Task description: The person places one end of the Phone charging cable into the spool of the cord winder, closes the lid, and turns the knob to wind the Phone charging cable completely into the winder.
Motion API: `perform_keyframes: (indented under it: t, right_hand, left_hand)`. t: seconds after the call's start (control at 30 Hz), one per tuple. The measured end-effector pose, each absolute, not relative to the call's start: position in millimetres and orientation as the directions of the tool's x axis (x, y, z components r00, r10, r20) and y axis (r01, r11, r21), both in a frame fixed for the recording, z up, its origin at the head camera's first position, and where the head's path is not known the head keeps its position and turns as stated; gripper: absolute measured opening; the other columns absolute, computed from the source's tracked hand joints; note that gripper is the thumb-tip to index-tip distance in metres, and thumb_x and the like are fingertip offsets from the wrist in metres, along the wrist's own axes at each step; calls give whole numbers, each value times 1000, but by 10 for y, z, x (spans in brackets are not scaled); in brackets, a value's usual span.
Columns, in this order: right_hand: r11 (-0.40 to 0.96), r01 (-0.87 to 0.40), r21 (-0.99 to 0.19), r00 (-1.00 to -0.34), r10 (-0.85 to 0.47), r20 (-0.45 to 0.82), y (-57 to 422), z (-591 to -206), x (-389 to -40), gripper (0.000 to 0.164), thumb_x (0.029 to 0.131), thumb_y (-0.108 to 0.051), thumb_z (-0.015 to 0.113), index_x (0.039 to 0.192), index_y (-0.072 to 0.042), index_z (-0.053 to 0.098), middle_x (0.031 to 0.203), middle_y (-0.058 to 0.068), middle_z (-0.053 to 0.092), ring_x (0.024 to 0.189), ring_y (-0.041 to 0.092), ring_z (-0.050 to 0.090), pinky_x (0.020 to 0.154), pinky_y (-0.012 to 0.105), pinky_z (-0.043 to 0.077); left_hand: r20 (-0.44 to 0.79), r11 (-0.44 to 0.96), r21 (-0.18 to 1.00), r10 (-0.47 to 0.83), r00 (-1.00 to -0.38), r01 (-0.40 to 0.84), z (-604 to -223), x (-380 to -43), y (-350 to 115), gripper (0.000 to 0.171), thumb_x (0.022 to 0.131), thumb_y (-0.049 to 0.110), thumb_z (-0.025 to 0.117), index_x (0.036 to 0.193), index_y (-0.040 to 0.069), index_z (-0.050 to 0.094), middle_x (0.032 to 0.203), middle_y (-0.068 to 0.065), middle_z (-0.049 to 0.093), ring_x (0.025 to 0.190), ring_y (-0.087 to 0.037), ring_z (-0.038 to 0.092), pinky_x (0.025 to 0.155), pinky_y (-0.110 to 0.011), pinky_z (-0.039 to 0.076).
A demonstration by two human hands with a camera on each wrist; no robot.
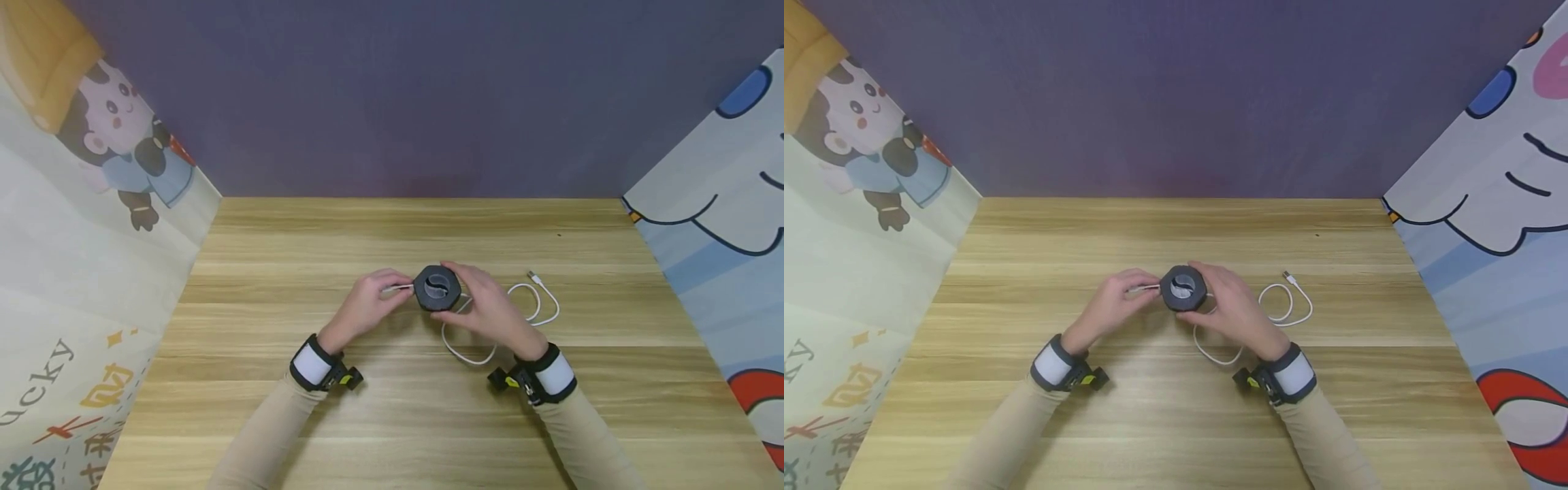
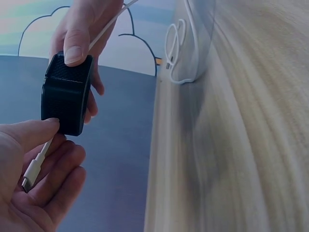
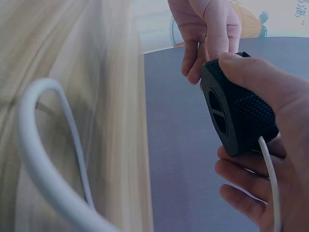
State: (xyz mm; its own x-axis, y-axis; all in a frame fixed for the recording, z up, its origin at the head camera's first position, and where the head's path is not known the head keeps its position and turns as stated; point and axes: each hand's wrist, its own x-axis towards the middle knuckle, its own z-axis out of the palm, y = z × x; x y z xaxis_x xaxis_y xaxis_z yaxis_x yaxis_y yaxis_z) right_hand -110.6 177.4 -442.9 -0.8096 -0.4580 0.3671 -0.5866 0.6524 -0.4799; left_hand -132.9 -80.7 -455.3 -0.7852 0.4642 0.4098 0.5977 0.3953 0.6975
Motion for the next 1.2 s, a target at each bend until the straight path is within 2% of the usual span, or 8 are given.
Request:
perform_keyframes:
  t: [0.37,0.77,1.07,1.2]
  right_hand:
    - [635,-601,-485,-799,-469,376,1773,-4292,-1166,97,71,-34,96,150,-3,49,143,20,60,130,42,57,109,60,45]
    - [627,-619,-474,-785,-463,412,1758,-4199,-1183,97,70,-36,96,150,-5,50,138,19,63,125,40,60,105,59,48]
    - [610,-631,-480,-775,-471,421,1744,-4172,-1200,98,68,-31,97,149,-7,50,135,18,65,123,38,62,103,58,50]
    - [607,-641,-471,-767,-478,428,1745,-4177,-1205,97,69,-34,97,149,-7,51,134,17,65,121,37,62,103,57,50]
  left_hand:
    - [471,368,681,442,-763,633,-4426,-1351,-817,16,92,10,78,105,2,78,105,-11,77,101,-25,73,94,-36,59]
    - [505,355,666,434,-747,656,-4318,-1362,-832,16,90,8,80,104,1,79,103,-12,77,99,-25,74,93,-35,60]
    - [522,339,669,419,-743,661,-4254,-1362,-847,14,90,9,79,101,1,80,100,-11,78,94,-24,74,88,-34,61]
    - [536,327,672,405,-741,665,-4268,-1363,-853,13,89,8,81,99,1,80,98,-11,78,92,-24,75,85,-33,61]
